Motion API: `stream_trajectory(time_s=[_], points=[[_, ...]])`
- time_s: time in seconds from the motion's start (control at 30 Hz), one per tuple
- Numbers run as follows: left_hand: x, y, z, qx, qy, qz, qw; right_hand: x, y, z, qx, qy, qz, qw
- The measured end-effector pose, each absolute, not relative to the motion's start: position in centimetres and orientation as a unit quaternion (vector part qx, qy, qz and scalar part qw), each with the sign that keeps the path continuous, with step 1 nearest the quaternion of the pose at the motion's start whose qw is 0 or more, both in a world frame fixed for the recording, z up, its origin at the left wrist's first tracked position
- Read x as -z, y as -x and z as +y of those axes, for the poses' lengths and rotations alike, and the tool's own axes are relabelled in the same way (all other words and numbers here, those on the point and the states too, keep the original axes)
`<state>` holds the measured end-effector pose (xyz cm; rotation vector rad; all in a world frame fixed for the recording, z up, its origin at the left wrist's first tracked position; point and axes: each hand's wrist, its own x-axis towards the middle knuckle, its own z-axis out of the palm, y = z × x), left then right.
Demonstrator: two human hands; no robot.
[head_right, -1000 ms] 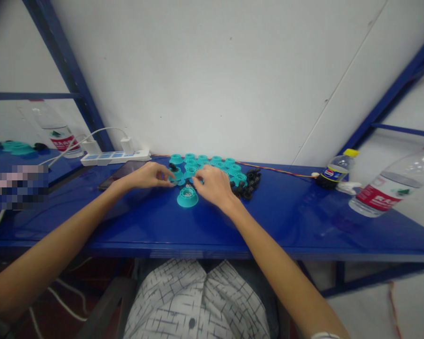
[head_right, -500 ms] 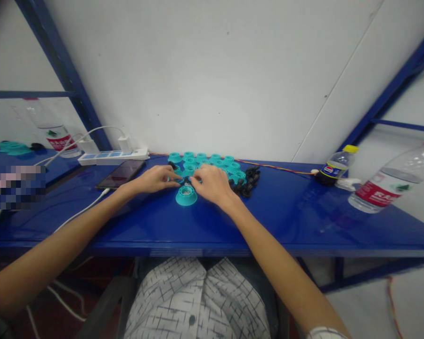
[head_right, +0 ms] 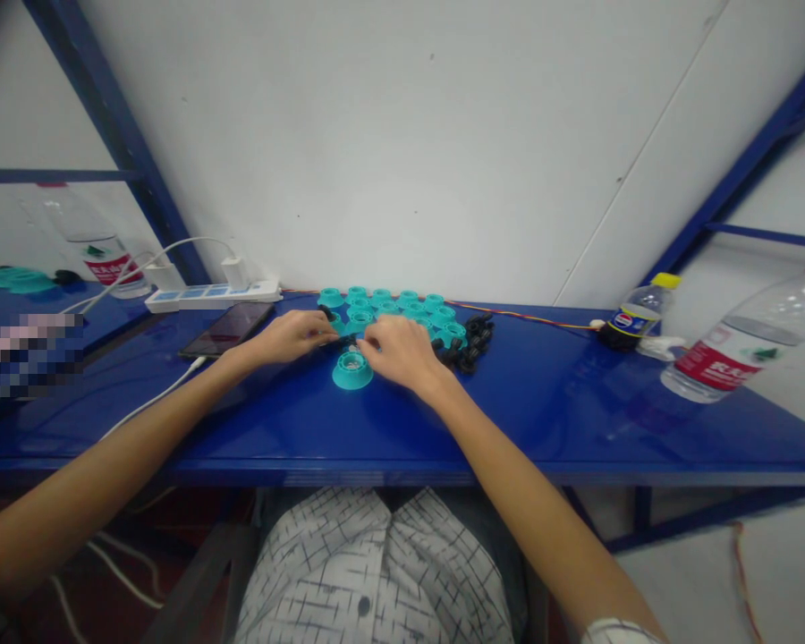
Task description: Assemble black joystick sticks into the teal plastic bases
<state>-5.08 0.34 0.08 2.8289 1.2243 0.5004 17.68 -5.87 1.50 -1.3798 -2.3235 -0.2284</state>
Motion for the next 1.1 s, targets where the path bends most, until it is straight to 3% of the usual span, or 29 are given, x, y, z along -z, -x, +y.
stream_trajectory(time_s=[0.4, 0.63, 0.8, 1.1], points=[[-0.3, 3.5, -1.5, -0.185, -0.874, 0.445, -0.066, -1.7, -17.5, -6.0, 0.077, 0.501, -0.840, 0.194], [-0.7, 3.2, -1.2, -0.362, -0.828, 0.407, 0.134, -1.5, -17.6, -5.7, 0.072, 0.519, -0.808, 0.268], [-1.2, 2.8, -2.1, -0.382, -0.794, 0.367, 0.297, -1.4, -17.7, -5.4, 0.033, 0.505, -0.796, 0.332], [-1.8, 2.3, -3.0, -0.376, -0.782, 0.358, 0.345, -1.5, -17.6, -5.4, -0.026, 0.473, -0.805, 0.356]])
